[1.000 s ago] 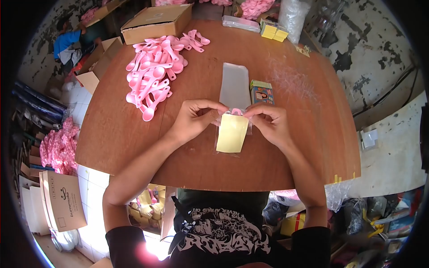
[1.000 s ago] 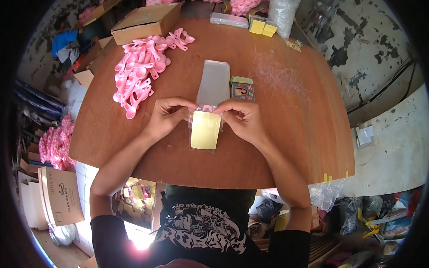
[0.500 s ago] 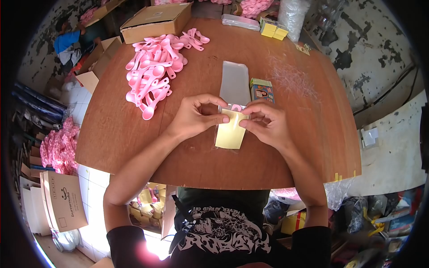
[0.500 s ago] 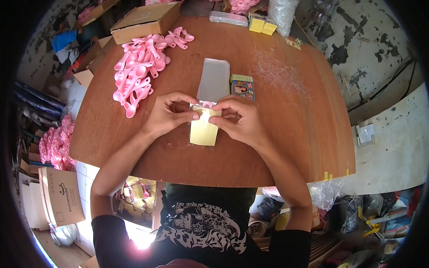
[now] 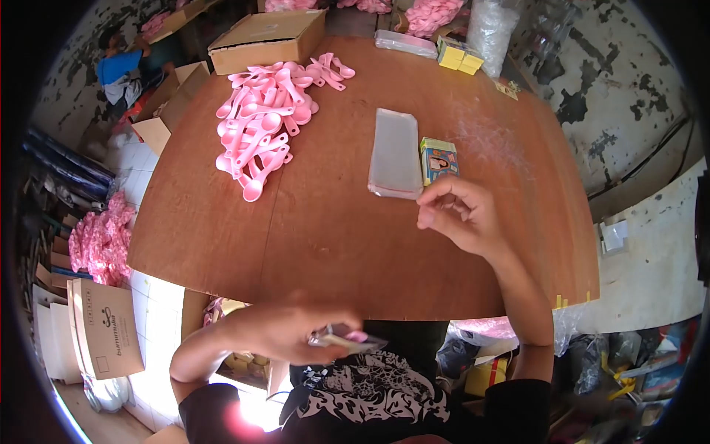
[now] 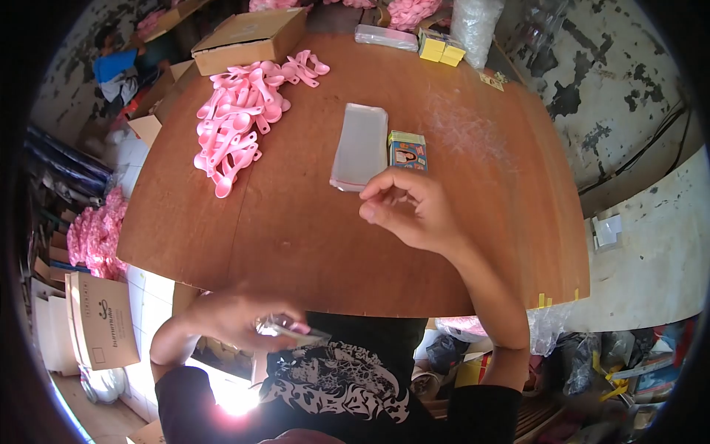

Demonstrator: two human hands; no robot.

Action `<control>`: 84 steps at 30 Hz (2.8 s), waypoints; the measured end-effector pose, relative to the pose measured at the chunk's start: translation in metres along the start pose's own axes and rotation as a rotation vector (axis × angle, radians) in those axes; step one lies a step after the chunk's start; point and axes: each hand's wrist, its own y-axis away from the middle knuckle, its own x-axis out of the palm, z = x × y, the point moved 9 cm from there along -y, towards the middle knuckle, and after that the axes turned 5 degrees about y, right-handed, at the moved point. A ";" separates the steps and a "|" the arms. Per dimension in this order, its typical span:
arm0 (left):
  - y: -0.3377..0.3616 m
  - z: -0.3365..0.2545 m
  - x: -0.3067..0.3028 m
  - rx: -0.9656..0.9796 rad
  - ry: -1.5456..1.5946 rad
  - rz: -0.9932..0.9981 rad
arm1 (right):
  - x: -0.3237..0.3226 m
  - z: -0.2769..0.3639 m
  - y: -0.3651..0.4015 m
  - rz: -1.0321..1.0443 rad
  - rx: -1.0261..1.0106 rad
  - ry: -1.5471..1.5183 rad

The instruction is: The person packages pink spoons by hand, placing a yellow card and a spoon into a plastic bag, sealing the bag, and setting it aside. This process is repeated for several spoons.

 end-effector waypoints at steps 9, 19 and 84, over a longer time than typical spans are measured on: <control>0.181 0.205 0.008 -0.699 -0.091 -0.199 | -0.029 -0.041 -0.064 0.053 0.038 0.966; 0.071 0.076 0.060 -0.436 0.013 0.288 | -0.019 -0.082 -0.086 0.286 0.128 1.043; -0.090 0.042 -0.101 0.124 0.360 -0.529 | -0.049 0.047 -0.019 -0.508 -0.112 0.402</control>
